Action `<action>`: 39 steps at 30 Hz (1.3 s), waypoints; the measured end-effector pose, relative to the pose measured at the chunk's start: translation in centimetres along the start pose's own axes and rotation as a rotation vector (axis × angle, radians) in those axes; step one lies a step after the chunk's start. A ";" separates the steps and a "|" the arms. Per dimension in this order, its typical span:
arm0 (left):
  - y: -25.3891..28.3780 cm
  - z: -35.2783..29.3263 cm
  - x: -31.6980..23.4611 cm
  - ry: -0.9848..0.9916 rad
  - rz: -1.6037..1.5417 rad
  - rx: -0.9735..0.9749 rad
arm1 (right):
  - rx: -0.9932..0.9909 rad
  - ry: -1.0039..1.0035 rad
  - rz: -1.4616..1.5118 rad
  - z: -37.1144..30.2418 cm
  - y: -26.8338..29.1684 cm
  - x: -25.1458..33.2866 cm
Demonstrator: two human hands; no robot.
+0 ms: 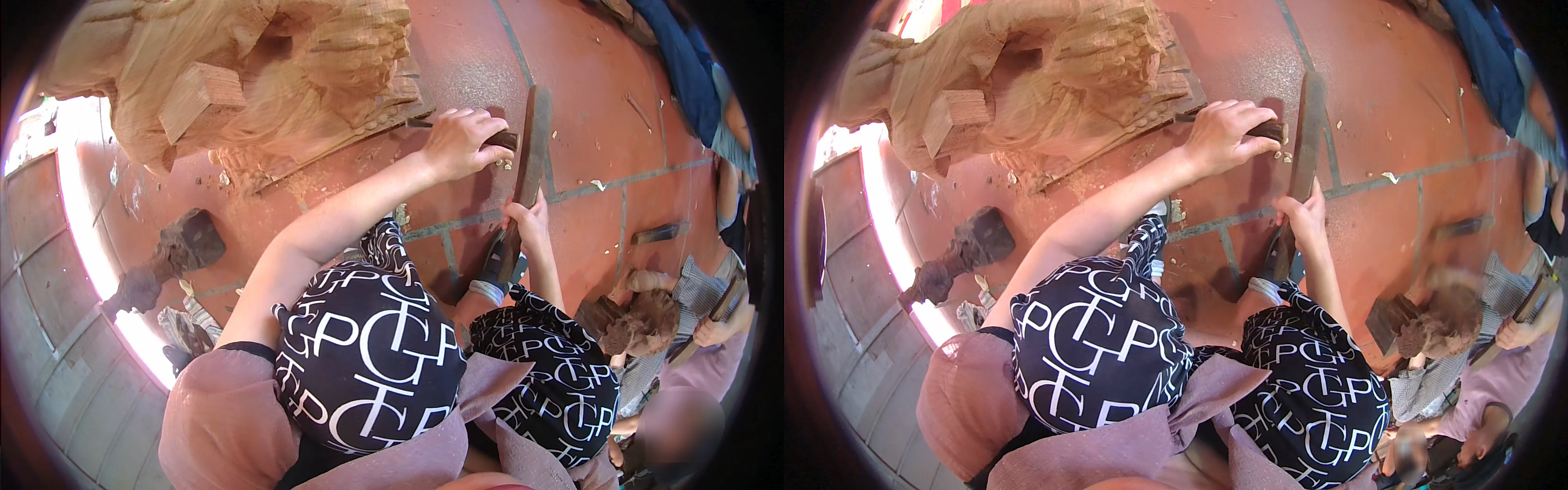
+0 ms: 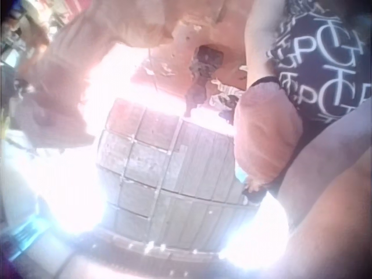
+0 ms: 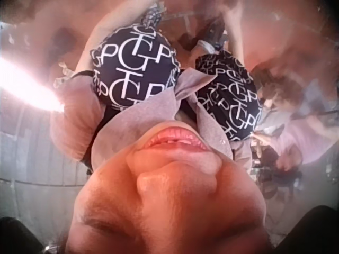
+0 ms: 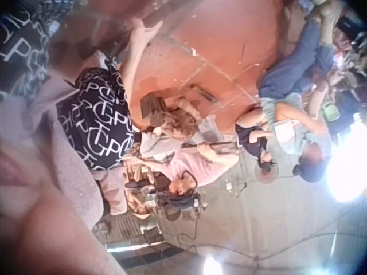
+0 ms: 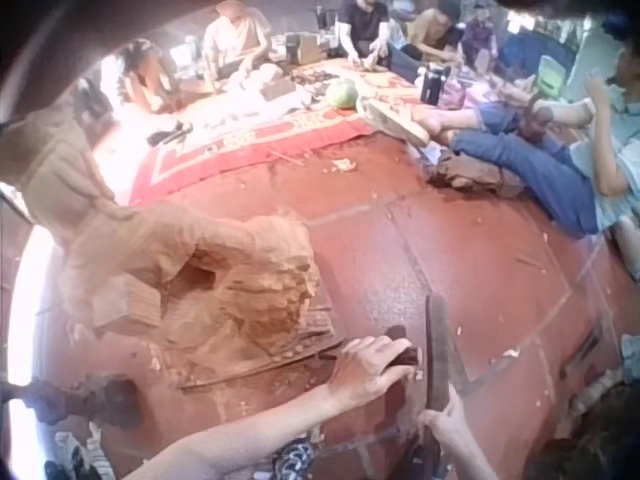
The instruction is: The person is sitting on the floor and carving a piece of wood using a chisel and a wooden mallet. They repeatedly strike the chisel to shape the wood, with wood shavings accumulating around the work area.
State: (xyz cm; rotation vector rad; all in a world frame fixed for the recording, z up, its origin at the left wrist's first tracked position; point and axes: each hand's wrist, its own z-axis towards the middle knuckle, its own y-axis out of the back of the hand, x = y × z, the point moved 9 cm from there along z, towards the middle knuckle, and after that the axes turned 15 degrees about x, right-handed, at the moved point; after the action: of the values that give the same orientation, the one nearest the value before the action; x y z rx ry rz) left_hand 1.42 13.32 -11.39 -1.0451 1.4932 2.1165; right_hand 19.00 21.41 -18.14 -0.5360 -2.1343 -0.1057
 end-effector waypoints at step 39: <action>-0.2 3.1 7.2 0.247 -0.067 -0.049 | -0.111 0.215 -0.251 0.0 1.6 4.0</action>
State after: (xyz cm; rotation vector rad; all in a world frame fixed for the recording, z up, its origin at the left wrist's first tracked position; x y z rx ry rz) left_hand -4.36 15.28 -16.25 -1.3972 1.4961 2.0470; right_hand 17.60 24.20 -15.12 -0.3021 -1.9831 -0.4063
